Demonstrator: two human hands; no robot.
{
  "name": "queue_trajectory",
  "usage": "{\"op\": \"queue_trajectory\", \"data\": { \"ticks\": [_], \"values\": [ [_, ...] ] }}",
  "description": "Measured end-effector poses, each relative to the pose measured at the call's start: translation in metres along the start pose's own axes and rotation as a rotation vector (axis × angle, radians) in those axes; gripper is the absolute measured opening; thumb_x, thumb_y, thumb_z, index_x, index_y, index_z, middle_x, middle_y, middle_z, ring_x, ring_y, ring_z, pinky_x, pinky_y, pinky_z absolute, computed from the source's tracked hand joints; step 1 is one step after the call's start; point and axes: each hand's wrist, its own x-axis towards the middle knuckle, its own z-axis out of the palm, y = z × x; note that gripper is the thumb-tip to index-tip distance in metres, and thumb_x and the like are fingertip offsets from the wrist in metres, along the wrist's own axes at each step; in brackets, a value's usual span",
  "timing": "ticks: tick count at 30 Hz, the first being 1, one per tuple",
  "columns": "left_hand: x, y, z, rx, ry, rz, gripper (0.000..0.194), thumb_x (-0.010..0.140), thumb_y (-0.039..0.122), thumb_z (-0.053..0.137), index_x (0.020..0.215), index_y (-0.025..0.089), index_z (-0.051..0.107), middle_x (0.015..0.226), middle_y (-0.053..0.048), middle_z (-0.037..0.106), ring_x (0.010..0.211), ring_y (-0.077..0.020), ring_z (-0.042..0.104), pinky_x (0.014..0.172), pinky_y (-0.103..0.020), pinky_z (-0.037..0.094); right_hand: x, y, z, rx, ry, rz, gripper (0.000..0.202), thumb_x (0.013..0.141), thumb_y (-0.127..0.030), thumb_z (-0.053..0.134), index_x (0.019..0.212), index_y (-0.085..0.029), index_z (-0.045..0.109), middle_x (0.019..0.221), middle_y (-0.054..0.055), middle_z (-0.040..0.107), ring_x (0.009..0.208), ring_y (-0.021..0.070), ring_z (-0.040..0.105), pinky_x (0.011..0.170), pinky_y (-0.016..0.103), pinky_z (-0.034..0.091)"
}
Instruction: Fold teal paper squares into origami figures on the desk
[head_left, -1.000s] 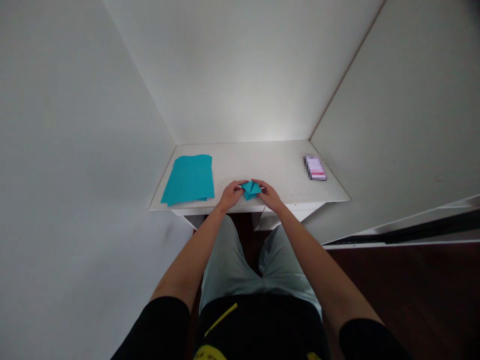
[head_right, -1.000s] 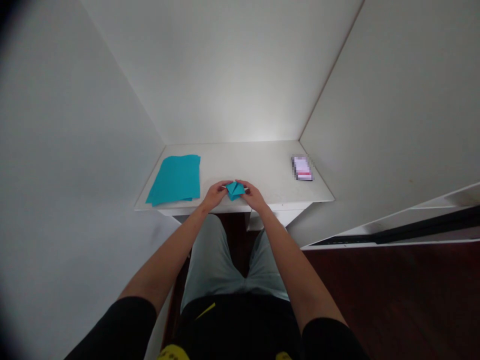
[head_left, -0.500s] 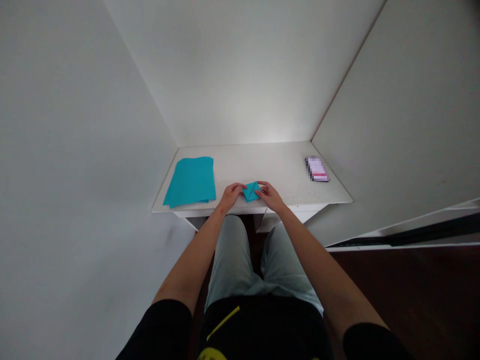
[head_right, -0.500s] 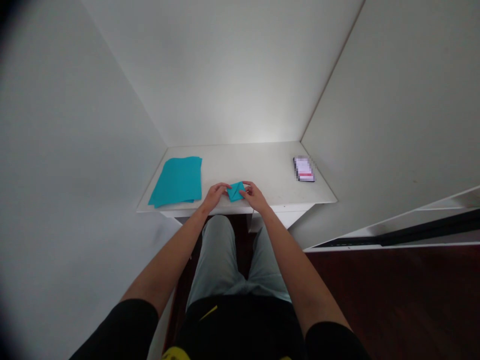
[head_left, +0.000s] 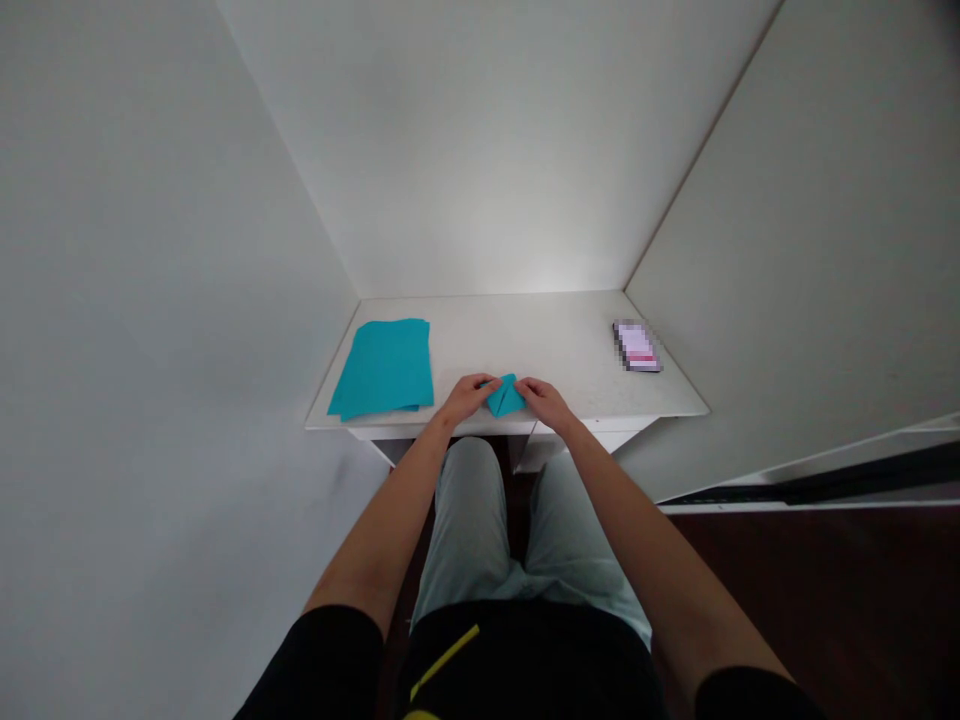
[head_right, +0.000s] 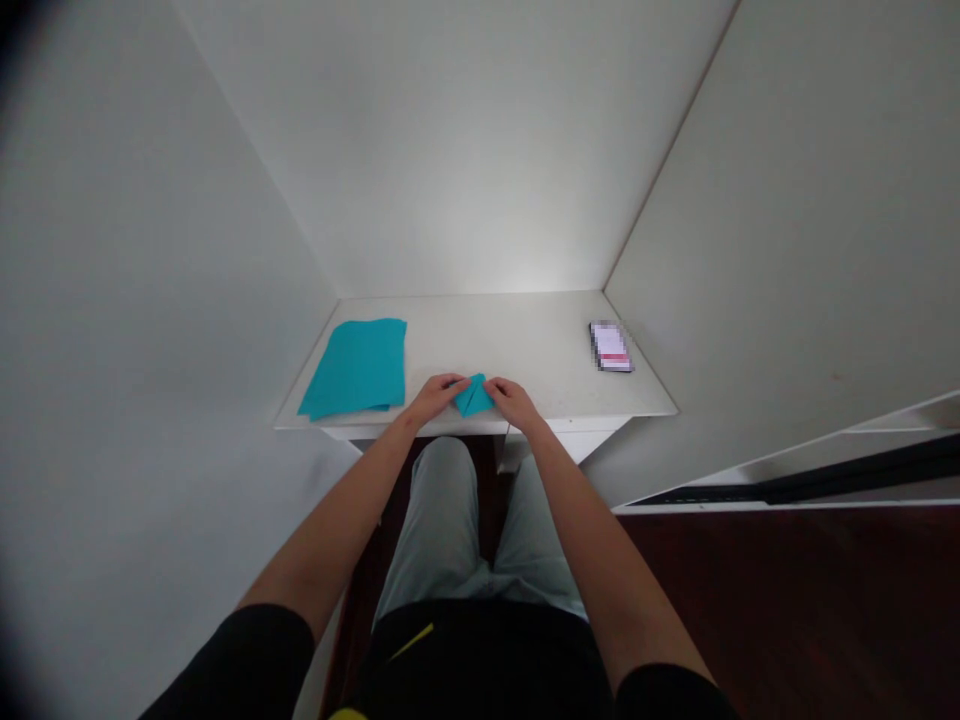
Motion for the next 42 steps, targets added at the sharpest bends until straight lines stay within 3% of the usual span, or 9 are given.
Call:
{"op": "queue_trajectory", "data": {
  "ticks": [13,17,21,25,30,33,35,38,42],
  "values": [
    [0.0,-0.009,-0.012,-0.386,0.398,-0.046,0.046,0.071,0.058,0.092,0.09,0.019,0.075,0.09,-0.003,0.078,0.095,-0.0206,0.073,0.101,-0.038,0.055,0.007,0.013,-0.002,0.478,0.493,-0.002,0.058,0.074,-0.081,0.077,0.086,-0.027,0.058,0.082,-0.002,0.063,0.078,0.0173,0.063,0.087,0.038,0.062],
    [-0.002,-0.011,-0.013,-0.473,0.373,-0.016,0.052,0.075,0.062,0.091,0.095,0.019,0.068,0.099,-0.007,0.078,0.1,-0.0215,0.076,0.108,-0.044,0.055,0.005,0.014,-0.009,0.495,0.537,-0.004,0.058,0.078,-0.081,0.074,0.09,-0.028,0.055,0.081,-0.004,0.061,0.073,0.0151,0.061,0.082,0.036,0.062],
    [-0.005,-0.009,-0.012,-0.44,0.402,-0.009,0.055,0.081,0.056,0.088,0.115,0.022,0.063,0.123,-0.012,0.074,0.113,-0.0244,0.075,0.109,-0.048,0.056,0.0,0.014,-0.024,0.371,0.448,-0.007,0.058,0.079,-0.081,0.074,0.091,-0.027,0.057,0.082,-0.002,0.064,0.073,0.017,0.062,0.075,0.035,0.061],
    [-0.017,0.007,-0.009,-0.045,0.374,0.101,0.071,0.085,0.056,0.085,0.142,0.026,0.055,0.146,-0.016,0.062,0.136,-0.0302,0.063,0.113,-0.05,0.051,-0.006,0.015,-0.034,0.317,0.362,-0.047,0.055,0.083,-0.08,0.073,0.092,-0.027,0.061,0.079,-0.001,0.065,0.072,0.0178,0.061,0.073,0.035,0.058],
    [-0.022,0.051,0.019,0.825,-0.027,0.324,0.096,0.072,0.065,0.094,0.152,0.029,0.054,0.16,-0.016,0.056,0.15,-0.0385,0.051,0.129,-0.058,0.028,-0.01,0.018,-0.035,0.325,0.347,-0.107,0.051,0.086,-0.077,0.073,0.097,-0.027,0.064,0.083,0.0,0.068,0.075,0.0184,0.061,0.074,0.035,0.056],
    [-0.009,0.07,0.041,1.093,-0.156,0.22,0.121,0.067,0.061,0.098,0.166,0.021,0.04,0.157,-0.023,0.059,0.144,-0.0422,0.057,0.125,-0.057,0.031,-0.011,0.018,-0.036,0.324,0.319,-0.113,0.051,0.086,-0.077,0.073,0.096,-0.028,0.063,0.083,0.0,0.067,0.076,0.0186,0.061,0.075,0.035,0.055],
    [0.001,0.073,0.047,1.139,-0.176,0.1,0.109,0.076,0.052,0.094,0.166,0.019,0.041,0.147,-0.022,0.068,0.134,-0.0403,0.066,0.117,-0.052,0.041,-0.012,0.017,-0.038,0.336,0.334,-0.111,0.051,0.087,-0.077,0.072,0.097,-0.028,0.062,0.081,-0.001,0.065,0.075,0.0185,0.059,0.073,0.035,0.054],
    [0.015,0.065,0.042,0.955,-0.157,0.009,0.061,0.086,0.036,0.086,0.143,0.025,0.066,0.123,-0.012,0.08,0.114,-0.0334,0.075,0.1,-0.041,0.052,-0.013,0.014,-0.038,0.361,0.354,-0.103,0.05,0.087,-0.075,0.073,0.102,-0.029,0.06,0.077,-0.003,0.061,0.071,0.0181,0.056,0.068,0.033,0.051],
    [0.024,0.047,0.024,0.525,-0.143,0.082,0.03,0.073,0.03,0.095,0.098,0.024,0.081,0.088,-0.005,0.08,0.09,-0.0303,0.076,0.088,-0.036,0.053,-0.012,0.014,-0.031,0.393,0.271,-0.047,0.067,0.072,-0.07,0.087,0.117,-0.03,0.059,0.095,0.0,0.072,0.072,0.0178,0.058,0.066,0.033,0.048]
  ]
}}
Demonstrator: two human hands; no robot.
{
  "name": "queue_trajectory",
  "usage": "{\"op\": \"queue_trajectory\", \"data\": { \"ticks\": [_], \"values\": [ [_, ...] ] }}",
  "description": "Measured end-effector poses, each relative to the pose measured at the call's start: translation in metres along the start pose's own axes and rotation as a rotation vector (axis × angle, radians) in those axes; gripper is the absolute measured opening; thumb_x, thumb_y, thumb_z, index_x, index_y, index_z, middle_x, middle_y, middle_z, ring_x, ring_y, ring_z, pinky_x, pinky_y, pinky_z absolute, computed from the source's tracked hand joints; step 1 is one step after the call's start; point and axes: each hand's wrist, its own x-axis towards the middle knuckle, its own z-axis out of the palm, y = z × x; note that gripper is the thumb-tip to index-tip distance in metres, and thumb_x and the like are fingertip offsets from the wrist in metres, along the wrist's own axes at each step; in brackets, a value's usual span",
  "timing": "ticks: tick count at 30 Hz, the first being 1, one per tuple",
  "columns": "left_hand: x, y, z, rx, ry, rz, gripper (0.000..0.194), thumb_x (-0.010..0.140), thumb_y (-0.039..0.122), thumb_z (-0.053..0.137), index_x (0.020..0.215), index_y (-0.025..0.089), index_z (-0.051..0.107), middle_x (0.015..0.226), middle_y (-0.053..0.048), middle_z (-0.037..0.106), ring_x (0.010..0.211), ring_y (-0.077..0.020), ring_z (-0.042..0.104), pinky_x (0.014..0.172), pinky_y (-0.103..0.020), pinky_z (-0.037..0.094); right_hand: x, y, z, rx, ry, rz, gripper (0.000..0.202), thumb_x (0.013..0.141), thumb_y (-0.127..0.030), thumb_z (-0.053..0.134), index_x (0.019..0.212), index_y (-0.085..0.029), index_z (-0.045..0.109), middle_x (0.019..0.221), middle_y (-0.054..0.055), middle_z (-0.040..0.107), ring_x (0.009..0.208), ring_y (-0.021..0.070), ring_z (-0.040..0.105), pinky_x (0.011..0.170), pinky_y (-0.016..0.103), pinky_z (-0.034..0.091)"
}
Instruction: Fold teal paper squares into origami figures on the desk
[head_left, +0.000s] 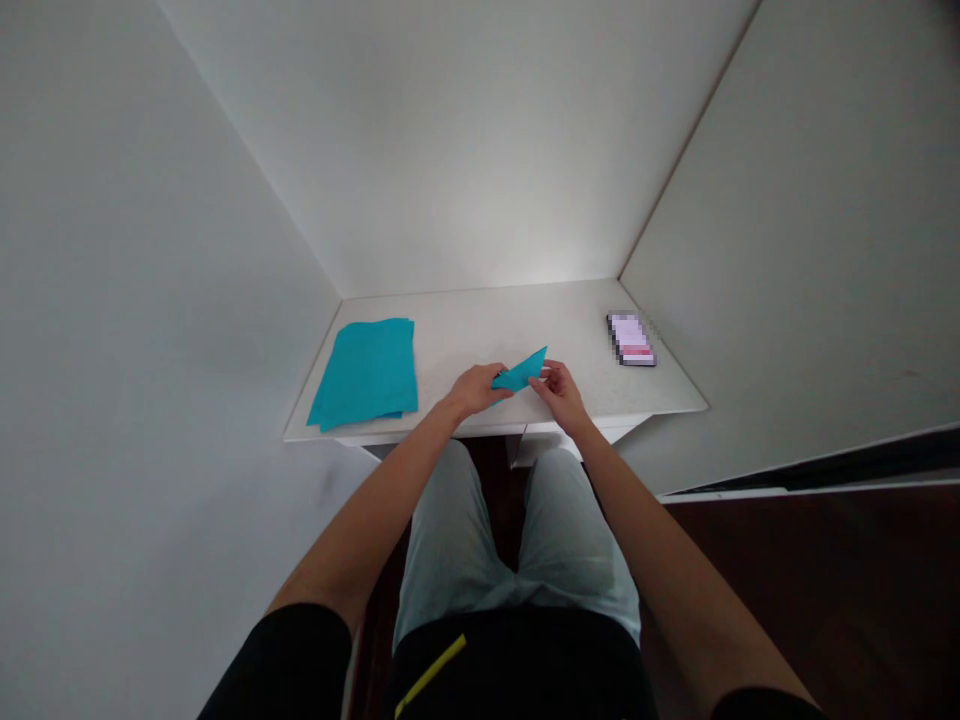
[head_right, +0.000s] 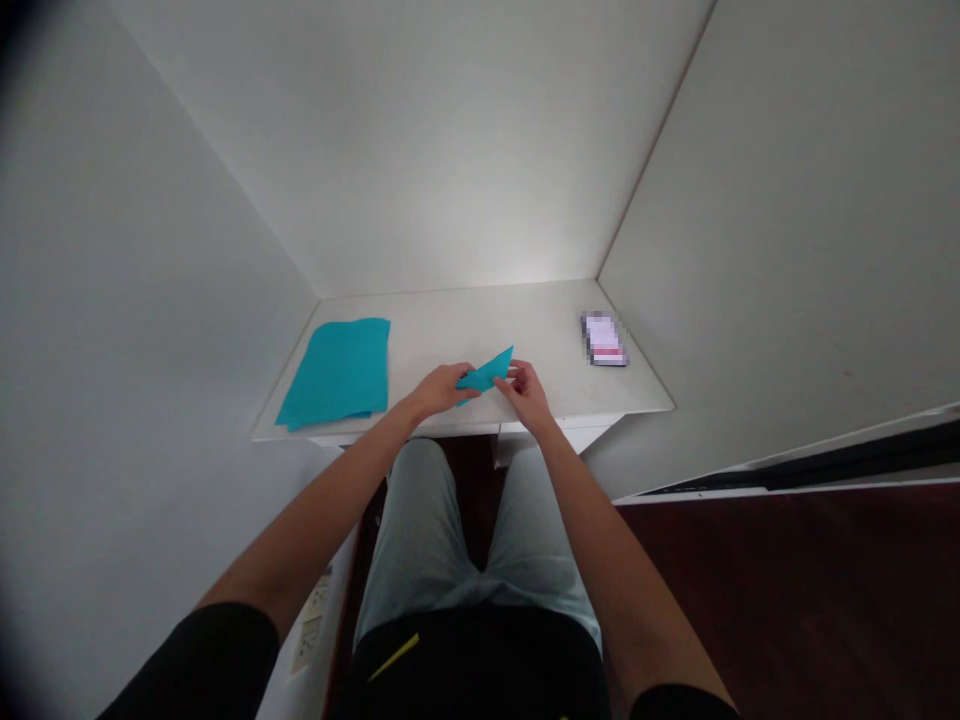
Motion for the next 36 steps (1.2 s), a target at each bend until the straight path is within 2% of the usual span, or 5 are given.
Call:
{"op": "queue_trajectory", "data": {
  "ticks": [11,17,23,27,36],
  "values": [
    [-0.029,0.01,0.041,0.391,0.346,0.061,0.047,0.098,0.02,0.069,0.145,0.018,0.064,0.151,-0.021,0.062,0.143,-0.0383,0.056,0.122,-0.054,0.04,0.0,0.016,0.004,-0.102,-0.024,0.036,0.105,0.08,-0.055,0.084,0.164,-0.022,0.031,0.081,-0.005,0.068,0.067,0.0189,0.061,0.071,0.036,0.056],
    [-0.056,0.001,0.07,0.4,0.236,0.155,0.037,0.108,0.023,0.05,0.141,0.019,0.066,0.156,-0.019,0.061,0.154,-0.0362,0.048,0.128,-0.057,0.036,0.005,0.018,0.002,-0.37,0.123,-0.039,0.112,0.087,-0.05,0.074,0.175,-0.018,0.012,0.119,0.011,0.065,0.085,0.0234,0.065,0.084,0.046,0.062],
    [-0.06,-0.017,0.07,0.247,0.193,0.189,0.043,0.105,0.041,0.058,0.141,0.019,0.068,0.168,-0.018,0.051,0.163,-0.0393,0.038,0.135,-0.061,0.026,-0.014,-0.001,0.007,-0.901,-0.064,-0.292,0.053,0.112,-0.045,0.038,0.157,-0.026,0.059,0.165,0.016,0.052,0.149,0.0347,0.051,0.128,0.062,0.036],
    [-0.062,-0.02,0.066,0.21,0.165,0.181,0.051,0.102,0.044,0.063,0.147,0.021,0.067,0.17,-0.015,0.05,0.165,-0.0394,0.034,0.137,-0.062,0.02,-0.022,0.0,0.012,-1.028,-0.374,-0.335,0.062,0.113,-0.052,0.036,0.164,-0.021,0.052,0.17,0.015,0.051,0.16,0.0333,0.042,0.135,0.062,0.025],
    [-0.073,-0.034,0.038,0.122,0.238,0.097,0.049,0.103,0.046,0.064,0.151,0.035,0.067,0.168,-0.006,0.055,0.165,-0.0359,0.036,0.139,-0.061,0.008,-0.007,0.009,-0.036,-1.088,-0.321,-0.268,0.077,0.111,-0.064,0.035,0.169,-0.014,0.045,0.175,0.019,0.039,0.164,0.0363,0.037,0.136,0.064,0.02]
  ]
}}
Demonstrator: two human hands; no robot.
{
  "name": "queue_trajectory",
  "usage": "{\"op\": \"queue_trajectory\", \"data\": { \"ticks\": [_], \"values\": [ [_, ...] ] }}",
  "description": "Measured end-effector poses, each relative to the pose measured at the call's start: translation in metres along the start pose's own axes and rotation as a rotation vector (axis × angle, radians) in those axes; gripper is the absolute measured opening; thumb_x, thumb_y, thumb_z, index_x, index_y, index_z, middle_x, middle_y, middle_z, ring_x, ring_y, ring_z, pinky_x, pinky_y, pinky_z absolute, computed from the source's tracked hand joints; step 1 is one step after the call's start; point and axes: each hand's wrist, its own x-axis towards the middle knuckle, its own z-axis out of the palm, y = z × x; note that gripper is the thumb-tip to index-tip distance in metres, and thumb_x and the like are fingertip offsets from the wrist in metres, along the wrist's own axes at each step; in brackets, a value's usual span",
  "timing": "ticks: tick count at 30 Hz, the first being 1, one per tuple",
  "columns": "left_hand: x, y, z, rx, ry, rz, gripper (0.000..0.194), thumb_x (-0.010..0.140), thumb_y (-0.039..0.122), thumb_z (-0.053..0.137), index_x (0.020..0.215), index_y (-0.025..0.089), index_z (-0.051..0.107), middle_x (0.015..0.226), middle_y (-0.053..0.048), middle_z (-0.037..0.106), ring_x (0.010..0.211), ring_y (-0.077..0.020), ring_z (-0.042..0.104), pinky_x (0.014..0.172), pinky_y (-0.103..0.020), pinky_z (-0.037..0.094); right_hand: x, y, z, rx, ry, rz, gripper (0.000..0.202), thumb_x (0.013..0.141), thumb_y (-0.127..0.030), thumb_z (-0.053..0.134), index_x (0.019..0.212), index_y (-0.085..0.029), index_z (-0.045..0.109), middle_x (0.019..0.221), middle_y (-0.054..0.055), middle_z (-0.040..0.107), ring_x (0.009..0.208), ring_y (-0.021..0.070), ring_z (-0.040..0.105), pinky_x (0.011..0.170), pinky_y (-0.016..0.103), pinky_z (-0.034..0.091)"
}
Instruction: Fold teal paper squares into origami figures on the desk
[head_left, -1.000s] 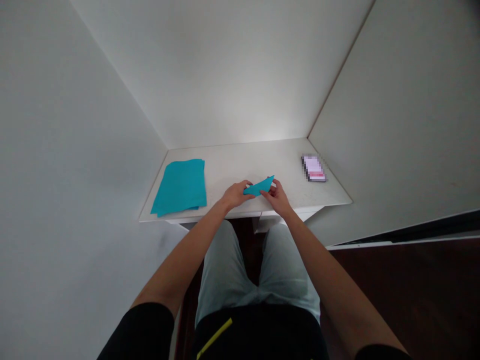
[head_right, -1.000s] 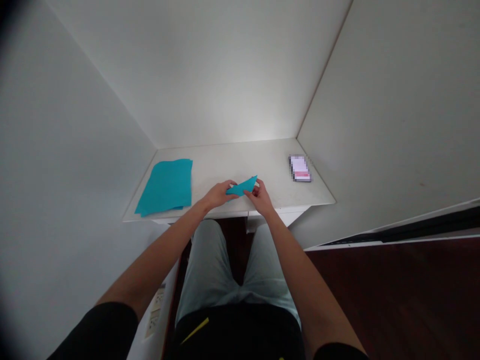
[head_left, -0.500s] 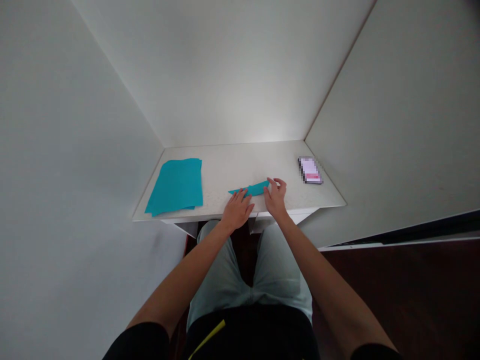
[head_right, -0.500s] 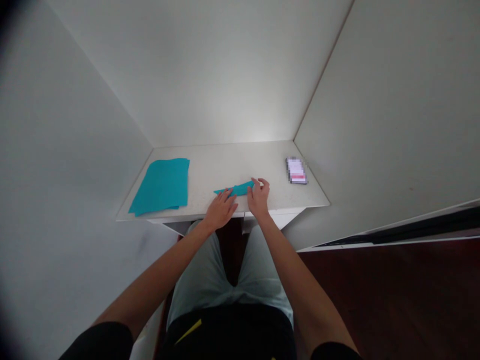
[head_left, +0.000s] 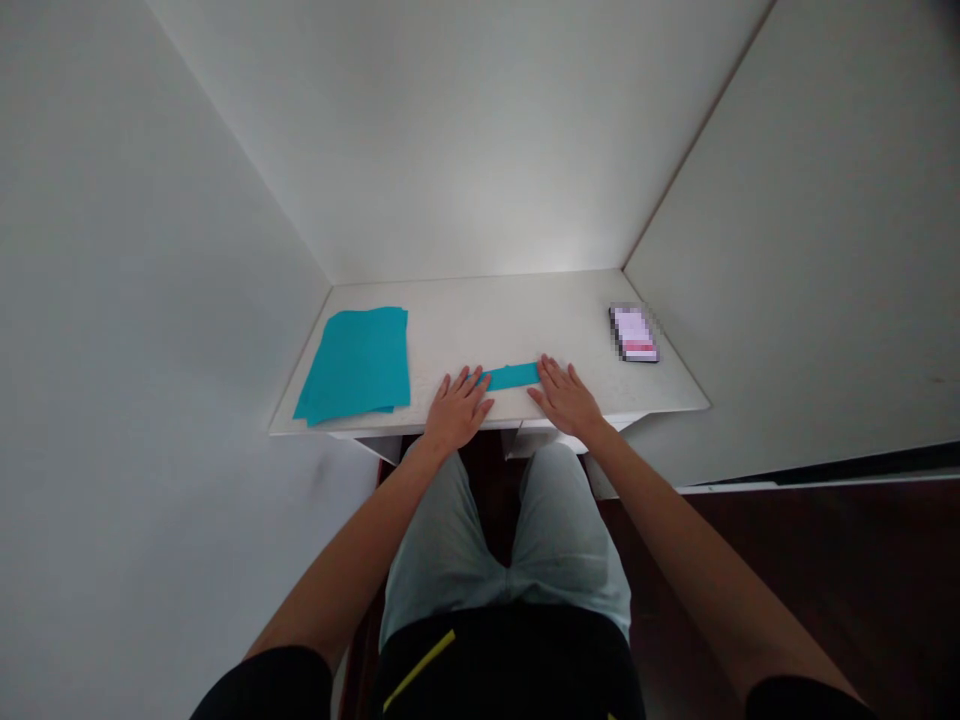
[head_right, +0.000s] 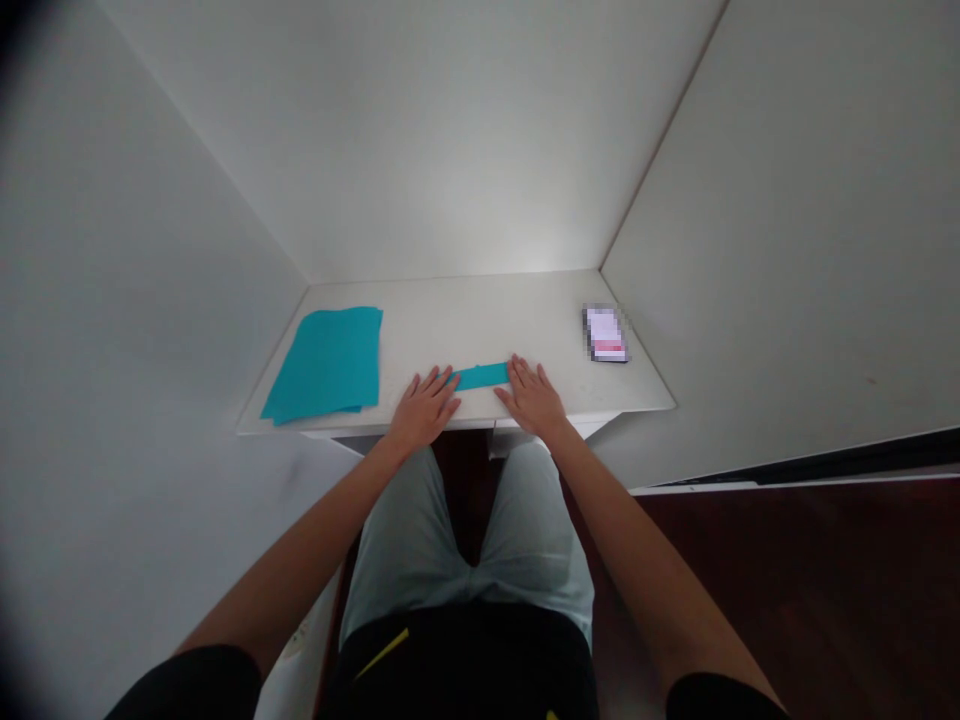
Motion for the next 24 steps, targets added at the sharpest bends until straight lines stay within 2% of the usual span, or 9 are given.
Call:
{"op": "queue_trajectory", "data": {
  "ticks": [4,7,10,12,14,16,19,22,24],
  "values": [
    [0.012,-0.013,-0.013,-0.051,-0.024,-0.011,0.042,0.1,0.046,0.068,0.14,0.034,0.075,0.163,-0.006,0.06,0.161,-0.0363,0.043,0.137,-0.059,0.016,0.003,0.006,-0.009,-0.015,-0.002,-0.009,0.068,0.111,-0.059,0.039,0.163,-0.017,0.053,0.171,0.018,0.048,0.16,0.0381,0.042,0.135,0.066,0.019],
    [0.025,-0.024,-0.025,-0.072,-0.082,-0.013,0.031,0.1,0.047,0.07,0.125,0.034,0.082,0.152,-0.006,0.07,0.153,-0.0338,0.053,0.134,-0.055,0.027,0.017,0.007,-0.018,-0.053,-0.005,0.016,0.061,0.109,-0.054,0.048,0.156,-0.017,0.061,0.159,0.021,0.06,0.15,0.0424,0.051,0.128,0.067,0.031],
    [0.03,-0.03,-0.031,0.002,-0.072,-0.016,0.041,0.097,0.044,0.075,0.136,0.032,0.077,0.15,-0.009,0.07,0.148,-0.0326,0.057,0.131,-0.052,0.032,0.032,0.012,-0.026,-0.059,-0.017,0.019,0.067,0.101,-0.058,0.064,0.157,-0.022,0.06,0.151,0.02,0.064,0.141,0.0443,0.054,0.116,0.063,0.045],
    [0.03,-0.031,-0.032,0.064,-0.032,-0.023,0.057,0.093,0.043,0.08,0.147,0.028,0.069,0.151,-0.012,0.068,0.146,-0.0337,0.057,0.129,-0.052,0.035,0.04,0.015,-0.03,-0.05,-0.047,-0.016,0.068,0.096,-0.059,0.073,0.154,-0.026,0.062,0.151,0.018,0.063,0.139,0.0441,0.053,0.113,0.061,0.046],
    [0.028,-0.03,-0.031,0.113,-0.004,-0.017,0.063,0.092,0.042,0.081,0.151,0.025,0.065,0.15,-0.014,0.068,0.143,-0.0344,0.058,0.126,-0.051,0.038,0.044,0.017,-0.034,-0.038,-0.077,-0.034,0.059,0.092,-0.055,0.078,0.144,-0.027,0.07,0.148,0.017,0.064,0.136,0.0435,0.055,0.112,0.062,0.047],
    [0.027,-0.027,-0.03,0.145,0.016,0.002,0.058,0.093,0.04,0.081,0.147,0.024,0.067,0.146,-0.014,0.068,0.138,-0.0339,0.059,0.123,-0.049,0.042,0.046,0.015,-0.038,0.008,-0.083,-0.048,0.048,0.091,-0.046,0.078,0.134,-0.025,0.074,0.142,0.016,0.065,0.131,0.0413,0.059,0.111,0.062,0.049],
    [0.027,-0.025,-0.03,0.167,0.022,0.032,0.049,0.096,0.038,0.078,0.142,0.025,0.07,0.141,-0.013,0.068,0.134,-0.0327,0.06,0.119,-0.047,0.044,0.04,0.008,-0.045,0.18,-0.099,-0.132,0.043,0.094,-0.035,0.071,0.136,-0.026,0.072,0.138,0.013,0.066,0.124,0.0338,0.064,0.111,0.055,0.053],
    [0.028,-0.024,-0.029,0.163,0.001,0.056,0.049,0.099,0.036,0.073,0.147,0.027,0.067,0.141,-0.012,0.068,0.134,-0.0319,0.06,0.118,-0.047,0.045,0.028,0.002,-0.049,0.343,-0.143,-0.166,0.043,0.099,-0.036,0.065,0.141,-0.03,0.07,0.137,0.01,0.065,0.112,0.0271,0.069,0.105,0.048,0.059],
    [0.028,-0.025,-0.029,0.146,-0.017,0.075,0.051,0.1,0.033,0.07,0.151,0.029,0.064,0.143,-0.011,0.067,0.135,-0.031,0.061,0.118,-0.046,0.044,0.019,0.0,-0.048,0.373,-0.148,-0.145,0.036,0.099,-0.038,0.065,0.133,-0.03,0.075,0.133,0.01,0.065,0.102,0.0249,0.07,0.099,0.046,0.062]
  ]
}}
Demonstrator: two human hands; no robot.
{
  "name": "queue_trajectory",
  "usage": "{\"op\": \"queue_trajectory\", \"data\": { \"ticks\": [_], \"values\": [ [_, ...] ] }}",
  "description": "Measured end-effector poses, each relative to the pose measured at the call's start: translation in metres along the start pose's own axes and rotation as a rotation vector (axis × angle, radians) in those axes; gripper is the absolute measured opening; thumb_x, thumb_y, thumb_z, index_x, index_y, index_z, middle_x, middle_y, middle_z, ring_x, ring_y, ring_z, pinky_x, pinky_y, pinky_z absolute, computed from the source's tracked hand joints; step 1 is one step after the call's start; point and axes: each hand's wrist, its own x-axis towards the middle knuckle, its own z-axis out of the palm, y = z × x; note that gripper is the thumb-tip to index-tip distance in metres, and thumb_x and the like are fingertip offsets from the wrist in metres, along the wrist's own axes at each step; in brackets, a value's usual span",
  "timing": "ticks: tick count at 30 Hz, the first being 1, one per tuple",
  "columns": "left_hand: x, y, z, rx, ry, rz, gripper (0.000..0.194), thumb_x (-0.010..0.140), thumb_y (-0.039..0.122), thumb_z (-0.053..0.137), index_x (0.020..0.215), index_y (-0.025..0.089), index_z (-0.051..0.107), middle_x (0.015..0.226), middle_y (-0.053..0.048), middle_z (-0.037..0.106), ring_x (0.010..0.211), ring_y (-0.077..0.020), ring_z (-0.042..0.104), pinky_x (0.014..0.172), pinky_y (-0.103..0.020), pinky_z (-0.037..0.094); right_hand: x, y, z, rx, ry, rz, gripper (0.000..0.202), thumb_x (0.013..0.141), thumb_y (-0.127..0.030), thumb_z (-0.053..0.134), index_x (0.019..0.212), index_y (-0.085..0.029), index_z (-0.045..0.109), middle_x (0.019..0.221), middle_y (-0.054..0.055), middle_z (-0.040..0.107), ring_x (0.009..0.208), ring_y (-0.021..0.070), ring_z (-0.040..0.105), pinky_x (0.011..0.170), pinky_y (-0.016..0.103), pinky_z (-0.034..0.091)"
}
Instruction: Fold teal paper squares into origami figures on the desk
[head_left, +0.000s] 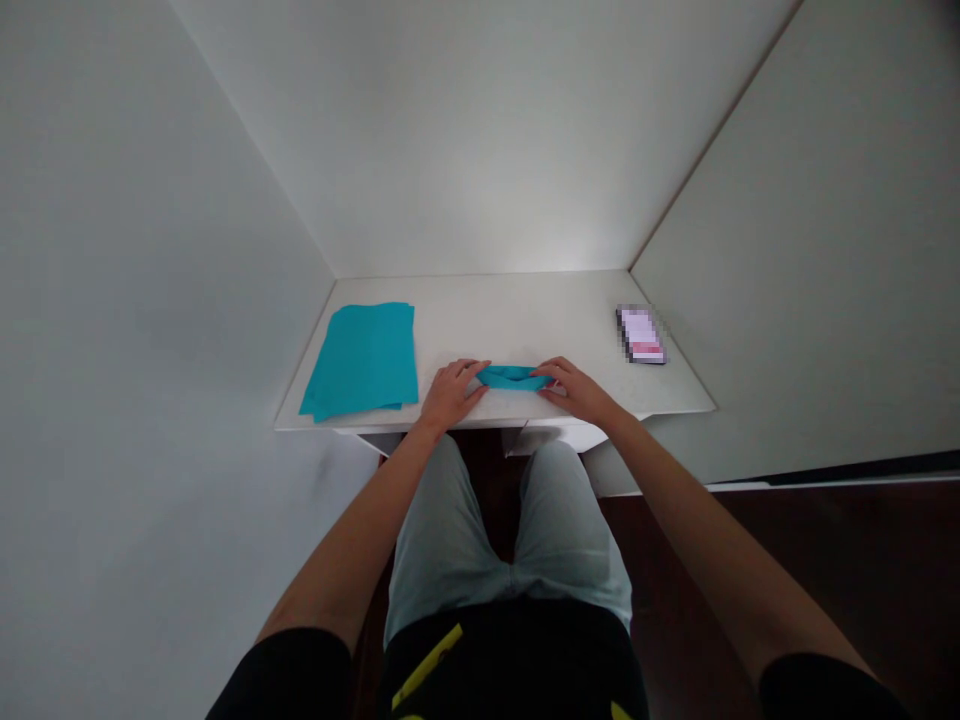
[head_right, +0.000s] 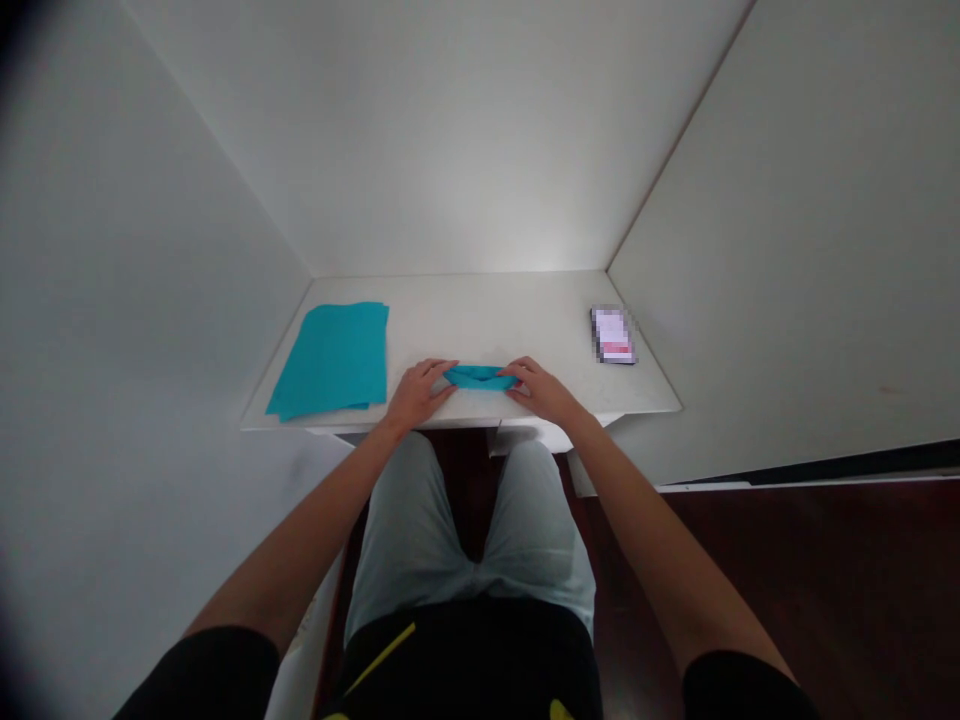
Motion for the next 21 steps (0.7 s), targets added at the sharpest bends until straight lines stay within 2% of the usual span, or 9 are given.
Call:
{"op": "queue_trajectory", "data": {
  "ticks": [3,6,9,12,16,19,21],
  "values": [
    [-0.001,0.0,0.001,-0.03,0.025,-0.014,0.07,0.096,0.035,0.074,0.162,0.026,0.05,0.147,-0.013,0.065,0.135,-0.0318,0.062,0.119,-0.046,0.044,-0.01,-0.002,0.007,-0.031,0.026,0.031,0.025,0.099,-0.039,0.066,0.115,-0.026,0.08,0.125,0.01,0.067,0.088,0.0217,0.069,0.091,0.043,0.063],
    [-0.001,0.0,0.002,-0.013,0.07,-0.057,0.094,0.088,0.04,0.082,0.168,0.02,0.037,0.147,-0.017,0.064,0.135,-0.0355,0.061,0.118,-0.049,0.044,-0.019,-0.006,0.01,-0.086,0.057,0.058,0.022,0.1,-0.035,0.064,0.109,-0.024,0.081,0.117,0.01,0.067,0.08,0.0197,0.068,0.087,0.04,0.062],
    [-0.001,0.002,0.002,0.053,0.056,-0.061,0.094,0.087,0.043,0.082,0.166,0.018,0.037,0.143,-0.017,0.067,0.134,-0.0371,0.061,0.118,-0.052,0.044,-0.03,-0.009,0.003,-0.159,0.094,0.094,0.024,0.101,-0.032,0.062,0.111,-0.023,0.081,0.111,0.009,0.07,0.081,0.0198,0.068,0.087,0.038,0.06],
    [-0.001,0.004,0.001,0.128,0.028,-0.066,0.086,0.091,0.044,0.077,0.163,0.017,0.039,0.138,-0.016,0.068,0.13,-0.0365,0.062,0.117,-0.053,0.045,-0.041,-0.003,-0.018,-0.279,0.199,0.184,0.027,0.103,-0.032,0.06,0.112,-0.02,0.082,0.11,0.011,0.073,0.081,0.0207,0.068,0.088,0.038,0.059],
    [-0.002,0.007,0.001,0.186,0.025,-0.06,0.082,0.093,0.045,0.075,0.161,0.017,0.04,0.137,-0.016,0.068,0.13,-0.0364,0.062,0.117,-0.052,0.046,-0.045,0.018,-0.058,-0.474,0.357,0.415,0.036,0.106,-0.034,0.053,0.113,-0.014,0.083,0.11,0.016,0.076,0.089,0.0252,0.07,0.093,0.038,0.056],
    [-0.003,0.007,0.001,0.219,0.022,-0.059,0.08,0.095,0.048,0.072,0.161,0.017,0.041,0.138,-0.017,0.067,0.131,-0.0374,0.061,0.116,-0.053,0.046,-0.034,0.034,-0.083,-0.586,0.33,0.581,0.054,0.112,-0.036,0.038,0.105,-0.008,0.083,0.108,0.023,0.078,0.102,0.0306,0.071,0.097,0.039,0.052],
    [-0.003,0.007,0.001,0.233,0.022,-0.061,0.079,0.095,0.049,0.071,0.161,0.017,0.041,0.139,-0.018,0.067,0.132,-0.0377,0.061,0.116,-0.053,0.045,-0.023,0.041,-0.093,-0.626,0.288,0.673,0.062,0.114,-0.035,0.03,0.102,-0.005,0.083,0.109,0.026,0.079,0.103,0.0317,0.072,0.095,0.038,0.051]
  ]
}}
